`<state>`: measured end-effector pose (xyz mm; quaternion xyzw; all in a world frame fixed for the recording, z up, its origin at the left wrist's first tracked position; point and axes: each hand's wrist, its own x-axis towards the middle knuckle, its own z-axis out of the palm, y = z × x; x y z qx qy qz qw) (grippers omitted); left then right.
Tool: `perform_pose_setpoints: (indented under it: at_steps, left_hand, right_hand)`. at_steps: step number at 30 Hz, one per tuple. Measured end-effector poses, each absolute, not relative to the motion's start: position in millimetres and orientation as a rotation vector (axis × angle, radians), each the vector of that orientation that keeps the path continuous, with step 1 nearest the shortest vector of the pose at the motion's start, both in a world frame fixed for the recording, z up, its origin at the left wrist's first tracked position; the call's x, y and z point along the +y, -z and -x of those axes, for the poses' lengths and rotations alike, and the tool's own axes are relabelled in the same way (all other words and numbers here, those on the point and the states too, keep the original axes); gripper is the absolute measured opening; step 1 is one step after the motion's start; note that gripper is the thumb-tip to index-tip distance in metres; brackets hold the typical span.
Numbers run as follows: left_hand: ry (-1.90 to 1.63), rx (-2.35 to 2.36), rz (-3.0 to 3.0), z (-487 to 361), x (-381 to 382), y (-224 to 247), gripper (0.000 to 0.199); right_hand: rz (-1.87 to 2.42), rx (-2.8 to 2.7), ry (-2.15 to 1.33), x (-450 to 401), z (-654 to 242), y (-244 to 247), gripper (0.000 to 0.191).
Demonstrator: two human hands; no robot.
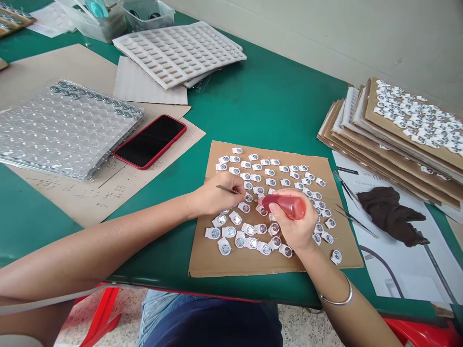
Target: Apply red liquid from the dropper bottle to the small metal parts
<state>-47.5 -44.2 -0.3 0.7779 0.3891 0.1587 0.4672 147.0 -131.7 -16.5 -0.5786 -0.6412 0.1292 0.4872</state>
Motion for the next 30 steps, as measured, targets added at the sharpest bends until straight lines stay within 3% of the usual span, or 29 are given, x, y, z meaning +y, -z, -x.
perform_pose_setpoints:
  at_steps: [30]
  left_hand:
    - [-0.362,0.960,-1.872,49.1,-40.2,4.6,0.010]
  right_hand:
    - [1.397,-1.524,-0.389,-129.0,-149.1,18.6,0.026]
